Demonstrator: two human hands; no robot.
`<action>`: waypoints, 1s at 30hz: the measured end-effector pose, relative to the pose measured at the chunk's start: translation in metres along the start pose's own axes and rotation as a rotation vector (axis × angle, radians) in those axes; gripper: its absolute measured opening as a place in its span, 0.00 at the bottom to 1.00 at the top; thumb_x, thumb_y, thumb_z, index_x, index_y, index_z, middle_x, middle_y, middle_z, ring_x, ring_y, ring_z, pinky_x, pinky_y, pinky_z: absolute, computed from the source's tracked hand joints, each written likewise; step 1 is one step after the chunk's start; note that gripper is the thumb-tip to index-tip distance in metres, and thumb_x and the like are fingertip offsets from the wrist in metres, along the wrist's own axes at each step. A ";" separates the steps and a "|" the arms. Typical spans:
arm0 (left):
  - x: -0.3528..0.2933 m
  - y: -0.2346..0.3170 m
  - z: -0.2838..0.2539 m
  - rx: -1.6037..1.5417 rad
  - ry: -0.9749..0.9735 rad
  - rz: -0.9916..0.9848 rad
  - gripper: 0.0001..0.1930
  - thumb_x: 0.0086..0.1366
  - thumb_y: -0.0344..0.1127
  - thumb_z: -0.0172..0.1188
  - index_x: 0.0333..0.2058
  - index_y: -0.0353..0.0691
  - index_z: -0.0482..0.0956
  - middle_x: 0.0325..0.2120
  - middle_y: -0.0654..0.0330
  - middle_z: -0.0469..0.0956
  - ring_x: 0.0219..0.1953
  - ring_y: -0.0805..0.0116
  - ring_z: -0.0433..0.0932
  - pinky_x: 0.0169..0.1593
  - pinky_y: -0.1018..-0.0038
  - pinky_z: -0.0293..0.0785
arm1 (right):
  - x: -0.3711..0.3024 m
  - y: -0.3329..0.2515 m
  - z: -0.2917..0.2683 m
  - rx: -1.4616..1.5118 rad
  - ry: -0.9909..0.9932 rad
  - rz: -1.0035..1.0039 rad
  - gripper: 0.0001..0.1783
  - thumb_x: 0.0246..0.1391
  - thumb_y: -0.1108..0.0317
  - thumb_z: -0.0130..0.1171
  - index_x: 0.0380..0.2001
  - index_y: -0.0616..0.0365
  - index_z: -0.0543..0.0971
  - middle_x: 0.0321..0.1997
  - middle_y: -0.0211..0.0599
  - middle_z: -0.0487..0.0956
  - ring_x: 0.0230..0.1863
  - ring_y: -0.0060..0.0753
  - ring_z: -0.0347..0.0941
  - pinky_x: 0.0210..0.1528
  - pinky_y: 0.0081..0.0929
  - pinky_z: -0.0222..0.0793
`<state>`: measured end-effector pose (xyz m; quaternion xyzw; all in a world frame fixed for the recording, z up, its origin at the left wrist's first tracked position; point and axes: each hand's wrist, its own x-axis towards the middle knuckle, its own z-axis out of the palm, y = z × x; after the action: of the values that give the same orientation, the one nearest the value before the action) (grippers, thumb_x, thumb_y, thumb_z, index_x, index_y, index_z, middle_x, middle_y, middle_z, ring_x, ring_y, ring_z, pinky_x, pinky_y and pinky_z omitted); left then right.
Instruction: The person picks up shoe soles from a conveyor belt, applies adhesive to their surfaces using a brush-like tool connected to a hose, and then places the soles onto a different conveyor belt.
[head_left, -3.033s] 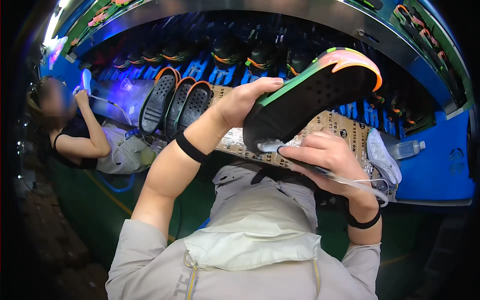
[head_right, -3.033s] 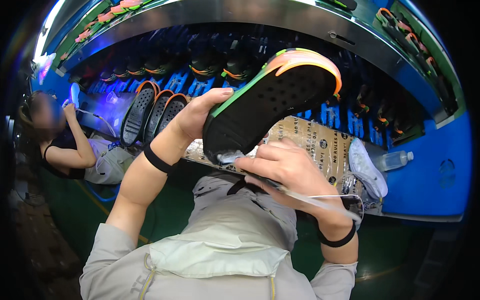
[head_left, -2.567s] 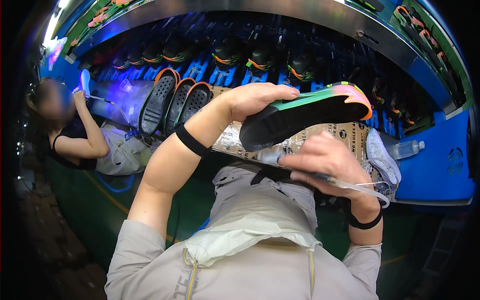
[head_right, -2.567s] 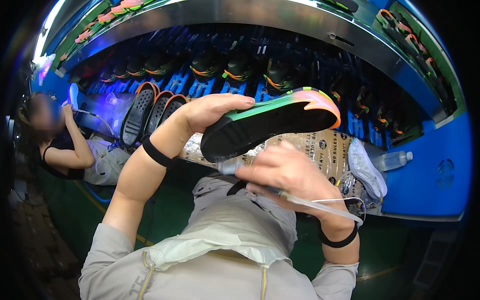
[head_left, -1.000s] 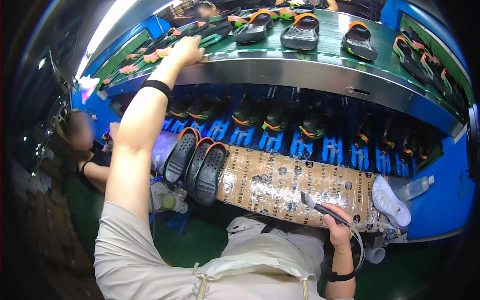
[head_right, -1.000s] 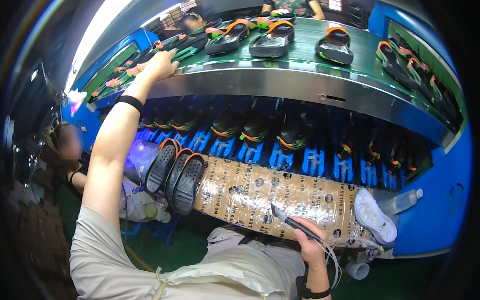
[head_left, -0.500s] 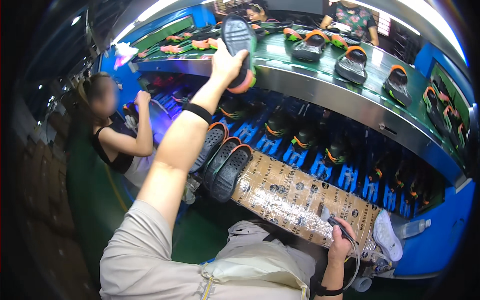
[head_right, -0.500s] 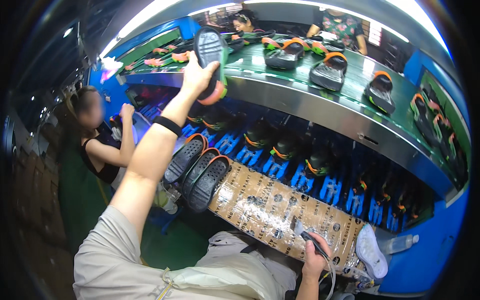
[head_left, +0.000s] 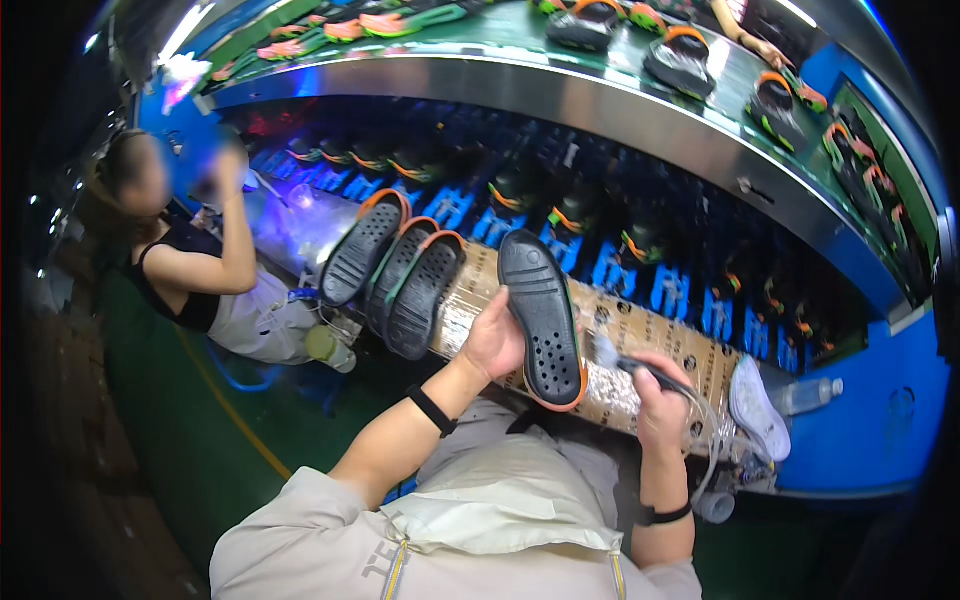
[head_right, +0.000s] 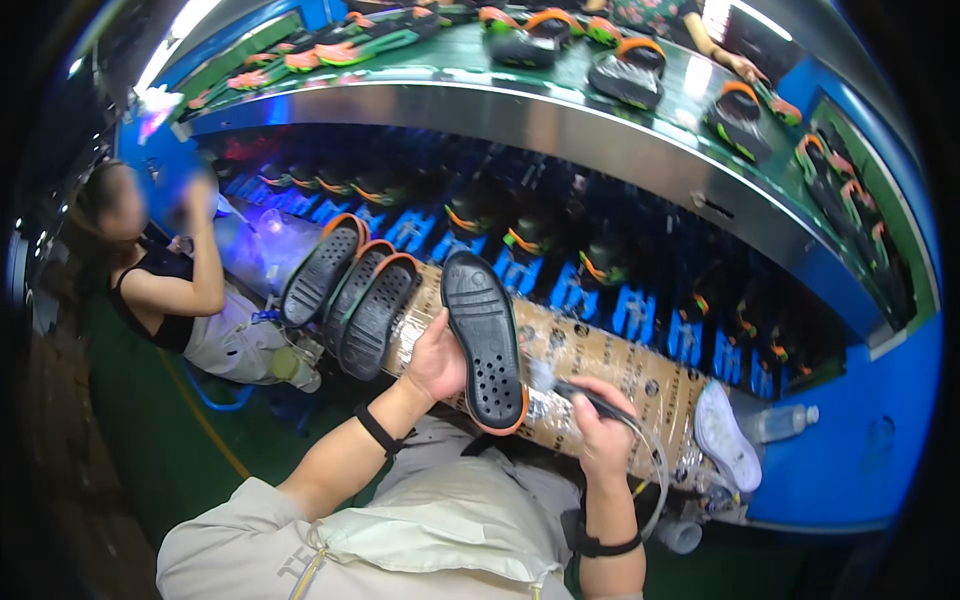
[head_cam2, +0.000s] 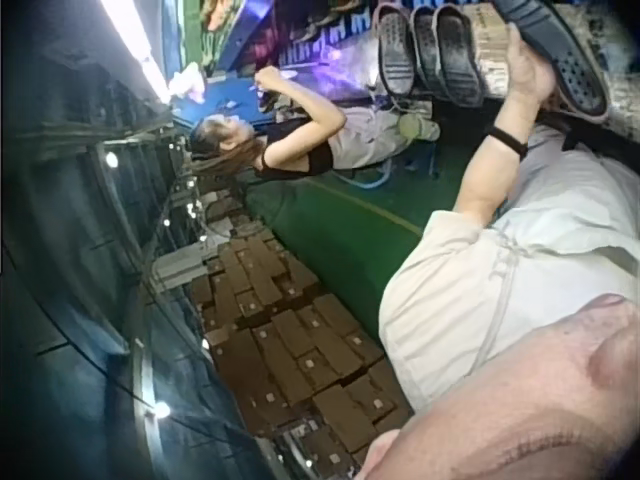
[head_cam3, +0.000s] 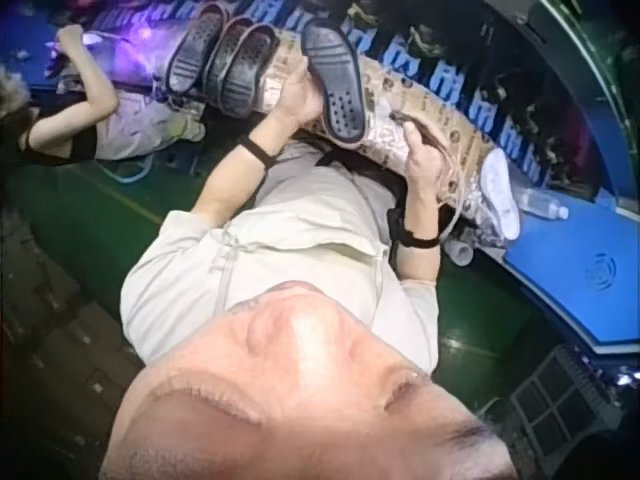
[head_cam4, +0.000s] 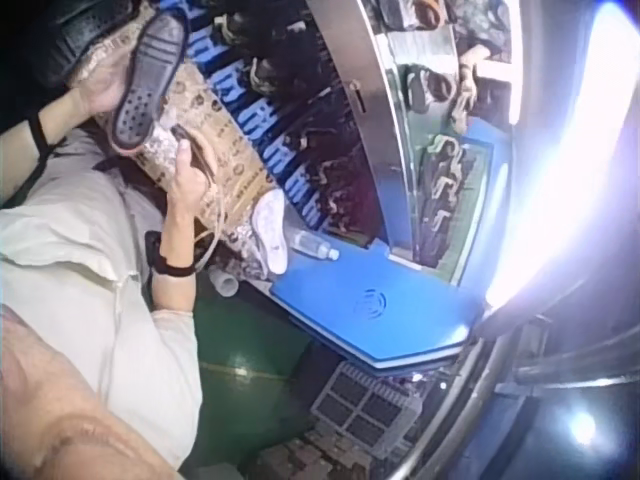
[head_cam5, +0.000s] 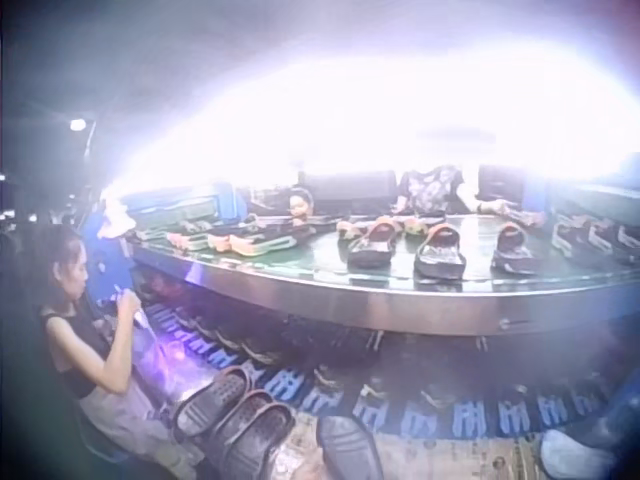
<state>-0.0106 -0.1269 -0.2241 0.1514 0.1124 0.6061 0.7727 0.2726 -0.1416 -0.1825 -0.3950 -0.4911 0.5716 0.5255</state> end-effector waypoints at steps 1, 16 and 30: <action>-0.005 -0.013 -0.010 -0.083 0.057 -0.008 0.44 0.77 0.70 0.46 0.75 0.36 0.65 0.71 0.43 0.71 0.73 0.39 0.69 0.78 0.41 0.59 | 0.006 -0.006 0.011 -0.065 -0.037 -0.034 0.14 0.61 0.71 0.70 0.48 0.66 0.87 0.44 0.33 0.87 0.44 0.21 0.79 0.52 0.24 0.74; -0.003 -0.048 0.004 0.236 0.030 -0.009 0.41 0.83 0.69 0.25 0.73 0.44 0.67 0.66 0.55 0.76 0.67 0.60 0.76 0.73 0.57 0.72 | 0.020 -0.022 0.053 -0.588 -0.282 -0.254 0.14 0.60 0.73 0.70 0.50 0.61 0.87 0.41 0.43 0.88 0.39 0.34 0.84 0.45 0.31 0.78; -0.016 -0.063 0.019 0.202 0.002 0.012 0.42 0.81 0.71 0.28 0.74 0.45 0.67 0.68 0.57 0.75 0.70 0.60 0.74 0.75 0.57 0.70 | 0.032 -0.046 0.061 -0.572 -0.365 -0.464 0.15 0.58 0.75 0.72 0.50 0.62 0.88 0.38 0.39 0.86 0.40 0.33 0.83 0.45 0.30 0.78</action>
<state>0.0487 -0.1582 -0.2302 0.2285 0.1729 0.5964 0.7498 0.2189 -0.1205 -0.1229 -0.2960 -0.7914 0.3390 0.4138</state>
